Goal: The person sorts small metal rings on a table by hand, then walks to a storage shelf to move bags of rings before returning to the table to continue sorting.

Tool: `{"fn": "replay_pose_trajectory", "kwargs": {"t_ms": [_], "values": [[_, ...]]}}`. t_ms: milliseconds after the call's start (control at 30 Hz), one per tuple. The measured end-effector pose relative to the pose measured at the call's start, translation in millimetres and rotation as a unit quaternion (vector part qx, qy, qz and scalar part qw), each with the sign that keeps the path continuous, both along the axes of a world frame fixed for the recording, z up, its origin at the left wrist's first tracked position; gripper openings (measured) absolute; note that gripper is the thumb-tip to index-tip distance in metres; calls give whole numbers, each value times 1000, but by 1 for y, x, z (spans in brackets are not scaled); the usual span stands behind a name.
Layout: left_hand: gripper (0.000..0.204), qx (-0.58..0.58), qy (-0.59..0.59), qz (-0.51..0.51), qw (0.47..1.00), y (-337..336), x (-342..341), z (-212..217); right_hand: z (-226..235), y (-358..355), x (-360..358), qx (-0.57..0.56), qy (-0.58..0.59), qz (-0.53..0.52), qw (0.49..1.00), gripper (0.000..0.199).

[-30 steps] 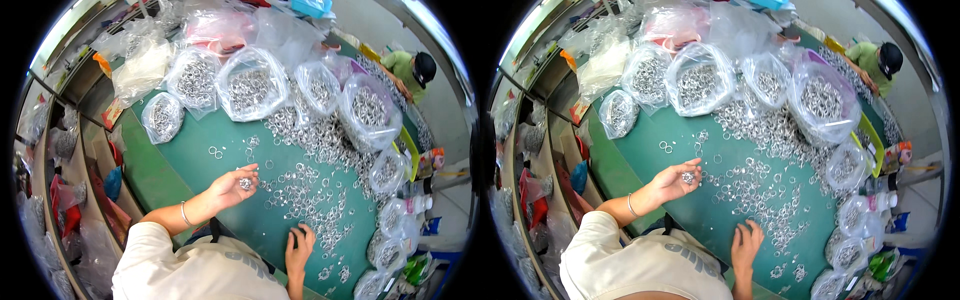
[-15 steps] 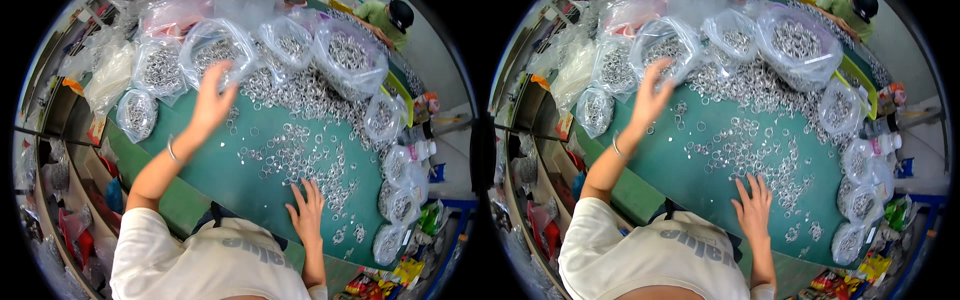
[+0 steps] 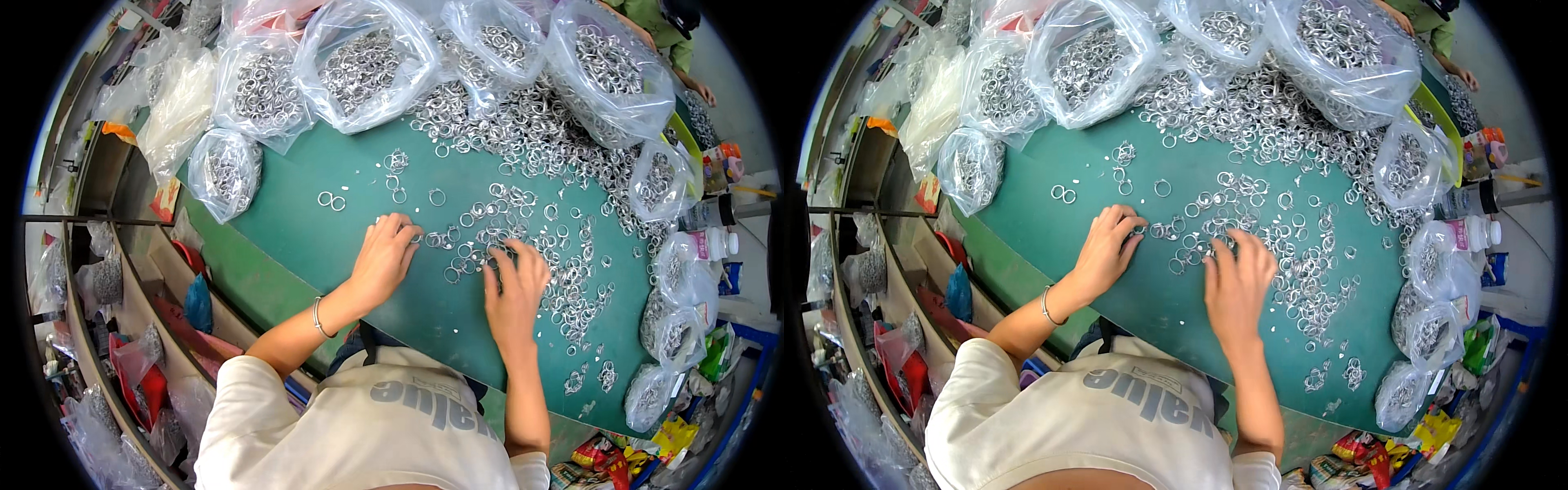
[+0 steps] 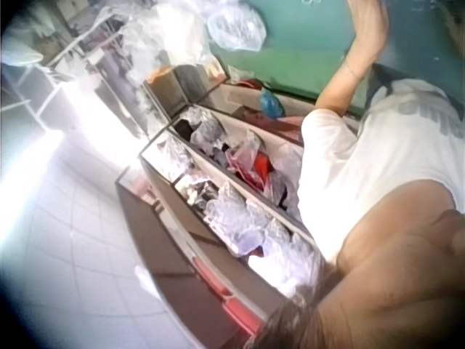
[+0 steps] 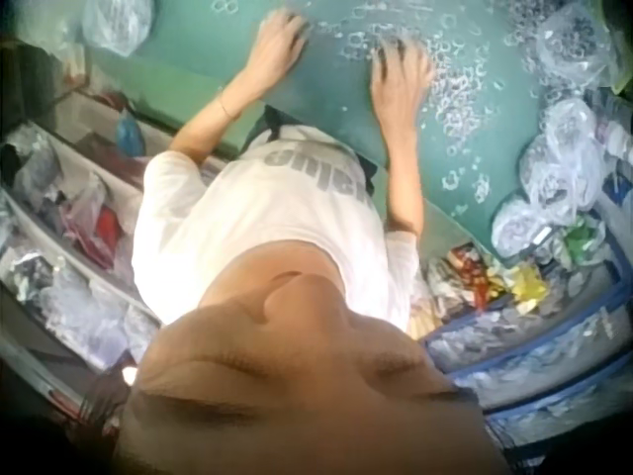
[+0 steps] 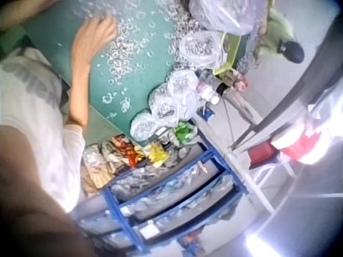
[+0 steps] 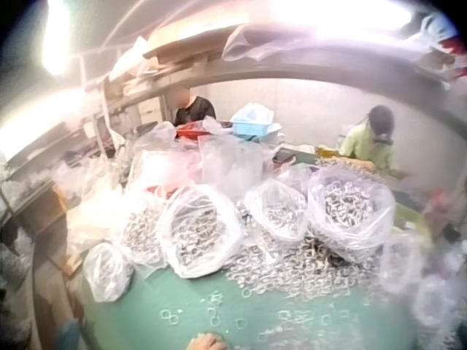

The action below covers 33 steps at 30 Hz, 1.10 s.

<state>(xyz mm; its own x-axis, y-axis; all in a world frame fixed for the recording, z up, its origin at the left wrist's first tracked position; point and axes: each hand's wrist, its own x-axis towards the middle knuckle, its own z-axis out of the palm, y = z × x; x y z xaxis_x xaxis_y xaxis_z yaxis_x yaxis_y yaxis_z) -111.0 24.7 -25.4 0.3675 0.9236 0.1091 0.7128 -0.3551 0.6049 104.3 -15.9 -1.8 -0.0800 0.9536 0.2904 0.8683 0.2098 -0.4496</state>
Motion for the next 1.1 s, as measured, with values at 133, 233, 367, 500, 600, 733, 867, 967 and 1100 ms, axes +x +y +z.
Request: {"fn": "replay_pose_trajectory", "kwargs": {"t_ms": [133, 233, 367, 500, 600, 733, 867, 967, 1100], "values": [[34, 6, -61, 30, 998, -3, 1, 13, -6, 30, -28, -9, -14, 74, 997, 30], [32, 5, -34, 18, 999, 2, -2, 10, -14, 33, -25, -9, -62, 54, 997, 28], [33, -10, -36, 21, 999, 1, -17, 2, -10, 19, -9, -3, -45, -17, 999, 24], [33, 8, -24, 61, 998, 3, -27, 0, -6, -5, -27, -64, -27, 36, 997, 29], [35, 39, -24, 53, 998, 3, -25, 4, -13, -19, -28, -76, -40, 51, 995, 29], [28, 37, -32, 14, 999, 0, -22, 1, -2, -21, -26, -84, -5, 40, 996, 27], [24, 79, -39, 38, 995, 6, -21, -7, -3, 14, -50, -17, -9, 67, 998, 24], [25, 93, -28, 76, 992, 4, -24, -4, -18, 19, -52, 11, -37, 104, 994, 19], [26, 96, -18, 46, 994, -1, -15, 6, -12, -11, -26, -39, -4, 112, 993, 20]]}}
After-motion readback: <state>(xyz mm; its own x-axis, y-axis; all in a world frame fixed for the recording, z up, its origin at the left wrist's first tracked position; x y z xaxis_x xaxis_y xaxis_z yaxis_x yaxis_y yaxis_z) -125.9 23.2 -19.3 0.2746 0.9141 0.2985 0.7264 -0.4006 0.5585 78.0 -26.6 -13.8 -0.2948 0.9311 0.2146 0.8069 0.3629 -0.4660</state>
